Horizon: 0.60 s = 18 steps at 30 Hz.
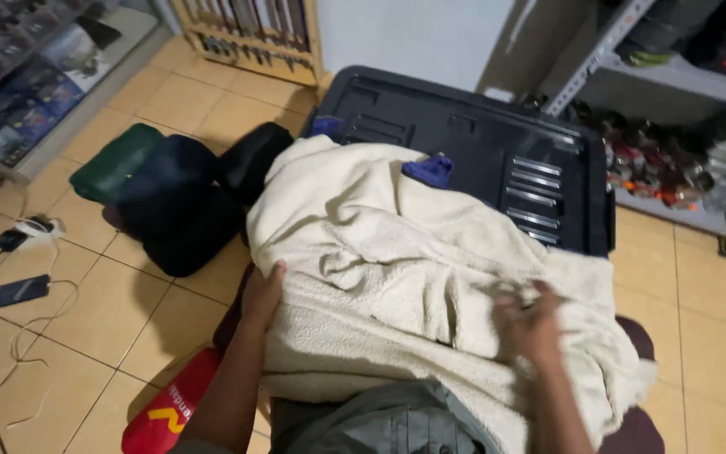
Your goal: The person is folding a brown pillow and then proceeds to unfold and refold a large blue and white sleeping bag on top of a plastic bin lid.
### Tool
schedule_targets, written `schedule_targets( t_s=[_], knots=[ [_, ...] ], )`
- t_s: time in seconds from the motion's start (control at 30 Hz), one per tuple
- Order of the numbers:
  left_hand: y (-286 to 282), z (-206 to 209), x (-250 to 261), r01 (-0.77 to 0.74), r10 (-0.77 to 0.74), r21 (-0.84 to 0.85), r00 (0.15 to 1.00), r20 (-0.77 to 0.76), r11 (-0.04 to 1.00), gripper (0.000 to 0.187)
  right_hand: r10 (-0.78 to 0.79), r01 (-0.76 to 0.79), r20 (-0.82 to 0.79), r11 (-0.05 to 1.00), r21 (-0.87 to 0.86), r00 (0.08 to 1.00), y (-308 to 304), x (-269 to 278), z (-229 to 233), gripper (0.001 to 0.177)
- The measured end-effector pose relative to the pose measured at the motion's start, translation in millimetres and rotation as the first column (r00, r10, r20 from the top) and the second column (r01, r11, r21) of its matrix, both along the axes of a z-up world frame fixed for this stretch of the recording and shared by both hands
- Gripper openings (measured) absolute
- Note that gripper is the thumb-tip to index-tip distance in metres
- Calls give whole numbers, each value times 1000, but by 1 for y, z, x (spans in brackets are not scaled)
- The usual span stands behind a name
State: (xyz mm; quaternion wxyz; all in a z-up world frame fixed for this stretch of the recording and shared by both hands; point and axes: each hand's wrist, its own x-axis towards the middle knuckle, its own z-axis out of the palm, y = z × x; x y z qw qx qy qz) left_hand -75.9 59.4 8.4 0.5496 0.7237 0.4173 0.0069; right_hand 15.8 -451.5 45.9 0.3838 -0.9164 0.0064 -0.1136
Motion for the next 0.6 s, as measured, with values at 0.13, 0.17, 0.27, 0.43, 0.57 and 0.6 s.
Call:
schedule_targets(
  t_s=[0.13, 0.17, 0.27, 0.43, 0.57, 0.6],
  knots=[
    [-23, 15, -9, 70, -79, 269, 997, 21, 961, 76, 340, -286, -258, 931, 226, 904, 126, -42, 82, 86],
    [-33, 26, -13, 99, -128, 393, 991, 47, 914, 69, 503, -446, -270, 860, 248, 821, 139, -35, 73, 98],
    [-59, 15, -26, 100, -184, 298, 945, 270, 949, 70, 572, -619, -434, 785, 42, 696, 124, -13, -28, 76],
    [-81, 113, -53, 356, -382, 147, 894, 235, 923, 58, 379, -346, -199, 921, 181, 904, -6, 3, -23, 45],
    [-63, 106, -40, 483, -562, 303, 776, 285, 821, 78, -510, 540, 191, 822, -180, 839, -220, 37, -14, 22],
    [-57, 88, -34, 490, -567, 301, 774, 282, 818, 78, -515, 545, 188, 818, -183, 836, -230, 26, 3, 22]
  ],
)
